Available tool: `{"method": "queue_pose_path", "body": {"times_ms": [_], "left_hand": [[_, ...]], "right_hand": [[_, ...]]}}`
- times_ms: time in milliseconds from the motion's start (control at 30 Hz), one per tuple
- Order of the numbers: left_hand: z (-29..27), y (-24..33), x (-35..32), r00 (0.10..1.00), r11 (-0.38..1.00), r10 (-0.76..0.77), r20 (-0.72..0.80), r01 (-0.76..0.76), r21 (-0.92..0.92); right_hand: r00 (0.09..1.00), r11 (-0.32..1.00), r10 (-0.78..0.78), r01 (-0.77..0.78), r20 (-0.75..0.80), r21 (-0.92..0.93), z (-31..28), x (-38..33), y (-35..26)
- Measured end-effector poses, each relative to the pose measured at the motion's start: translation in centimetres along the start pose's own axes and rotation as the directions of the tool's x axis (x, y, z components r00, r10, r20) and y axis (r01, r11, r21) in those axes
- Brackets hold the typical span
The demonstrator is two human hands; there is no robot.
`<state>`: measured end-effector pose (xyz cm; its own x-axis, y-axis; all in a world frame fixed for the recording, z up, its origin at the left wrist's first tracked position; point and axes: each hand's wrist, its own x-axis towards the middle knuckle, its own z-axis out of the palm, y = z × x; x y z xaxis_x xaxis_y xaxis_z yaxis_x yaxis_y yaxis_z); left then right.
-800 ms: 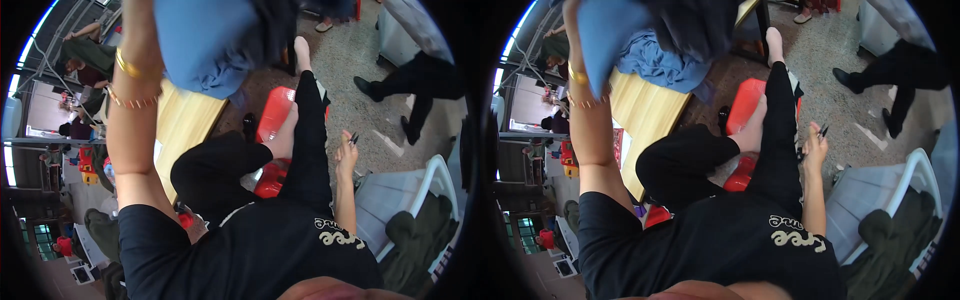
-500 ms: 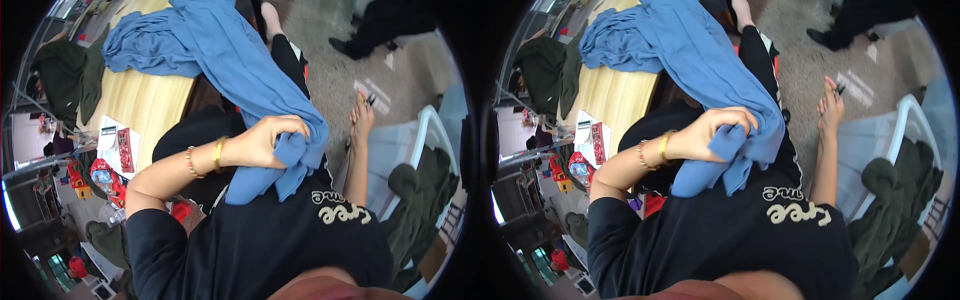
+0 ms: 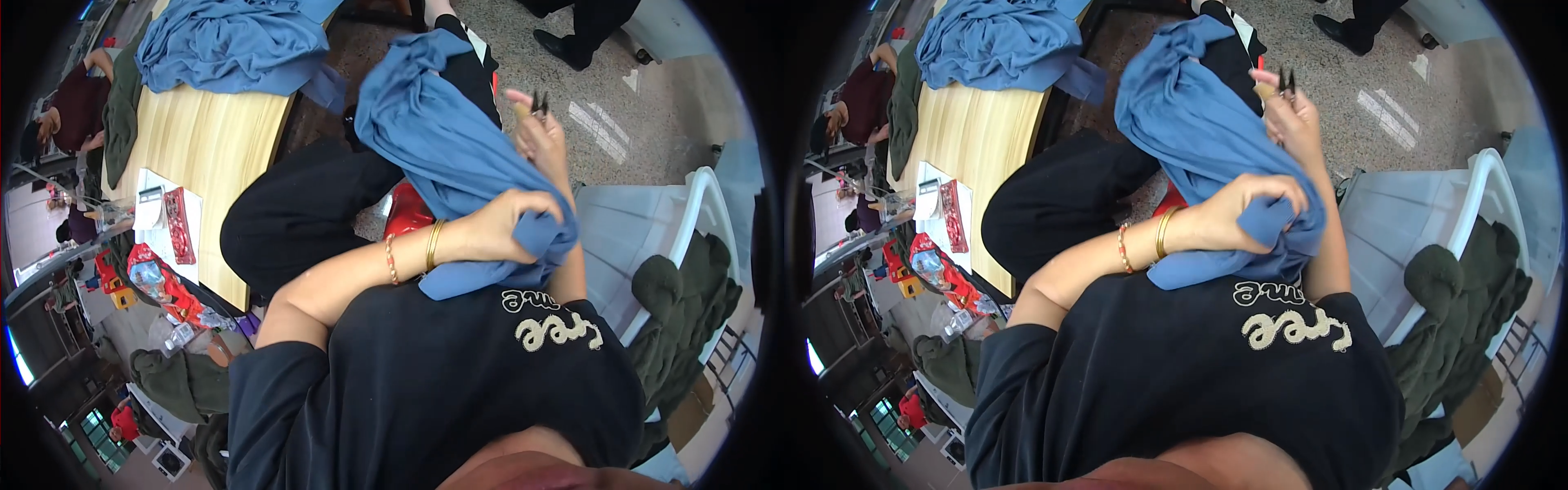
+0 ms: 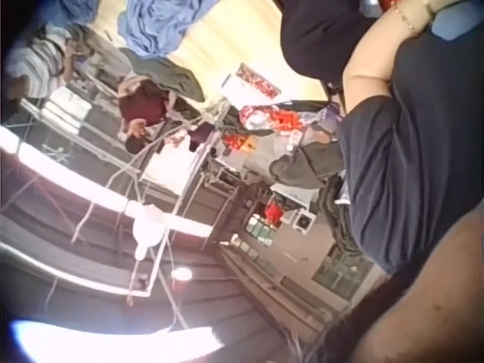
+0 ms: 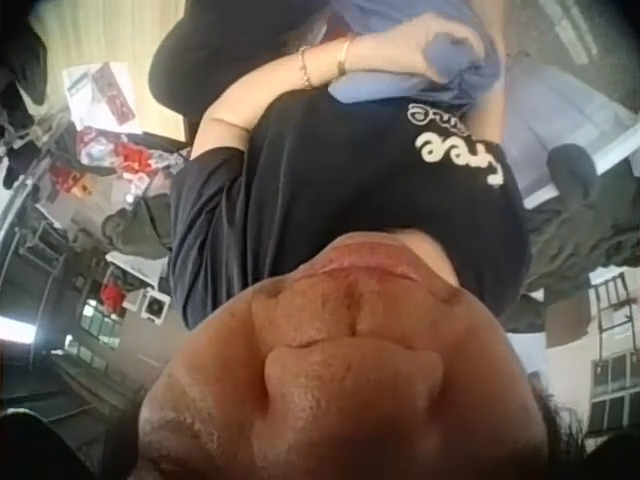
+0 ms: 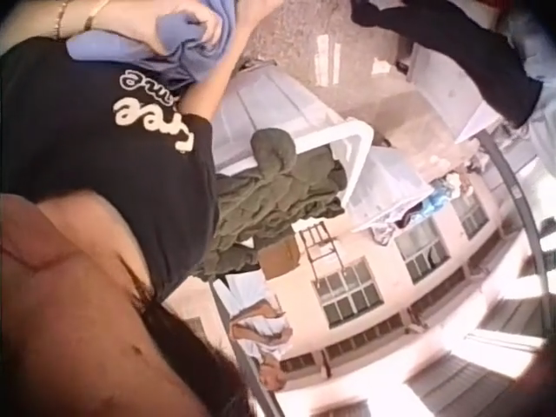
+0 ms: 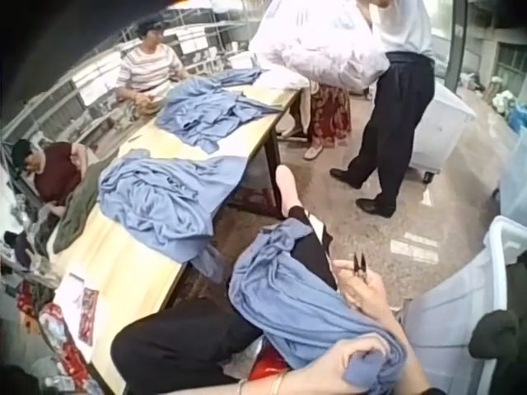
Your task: Trimming loose threads from garments using small snips.
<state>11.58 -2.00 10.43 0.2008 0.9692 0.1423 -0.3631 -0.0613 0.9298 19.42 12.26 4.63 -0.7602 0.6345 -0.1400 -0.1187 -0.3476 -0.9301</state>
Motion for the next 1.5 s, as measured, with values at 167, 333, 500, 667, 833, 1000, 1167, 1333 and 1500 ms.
{"method": "queue_pose_path", "body": {"times_ms": [167,333,500,667,833,1000,1167,1333,1500], "left_hand": [[4.1,2.4,5.1,0.962,0.963,0.21,0.174,-0.172,-0.209],[6.9,0.3,5.6,0.913,0.99,0.062,0.402,-0.005,-0.142],[0.7,-5.4,2.8,0.91,0.896,-0.277,0.308,0.128,0.426],[-8.7,-2.5,-0.7,0.871,0.745,-0.408,-0.274,0.491,0.452],[-15.9,-7.3,-2.8,0.294,0.896,-0.261,-0.919,0.428,-0.118],[-17.1,-7.7,-0.6,0.371,0.892,-0.375,-0.849,0.395,-0.221],[-17.3,-8.4,0.5,0.44,0.957,-0.274,-0.855,0.035,-0.289],[-15.9,-1.7,-0.7,0.37,0.961,0.054,-0.928,-0.273,-0.053],[-15.6,4.1,-3.4,0.39,0.944,0.305,-0.869,-0.241,0.223]], "right_hand": [[0.974,0.984,-0.172,0.176,-0.148,0.019,-0.1,-1.7,-6.6],[0.953,0.946,-0.274,0.243,-0.127,-0.215,-3.3,-3.2,-9.5],[0.932,0.923,0.026,-0.161,-0.361,-0.35,-4.6,-3.5,-2.2],[0.902,0.982,0.189,-0.174,-0.389,0.074,-5.9,-3.0,5.8],[0.893,0.953,0.248,-0.294,-0.375,-0.07,-6.7,-2.0,8.2],[0.897,0.911,0.322,-0.381,-0.303,-0.161,-5.9,-2.3,7.6],[0.914,0.898,0.402,-0.405,-0.051,-0.172,-0.5,-2.3,3.2],[0.916,0.934,0.357,-0.346,0.185,-0.088,3.9,-1.3,1.6],[0.865,0.947,0.321,-0.288,0.387,-0.141,9.8,-0.8,0.2]]}}
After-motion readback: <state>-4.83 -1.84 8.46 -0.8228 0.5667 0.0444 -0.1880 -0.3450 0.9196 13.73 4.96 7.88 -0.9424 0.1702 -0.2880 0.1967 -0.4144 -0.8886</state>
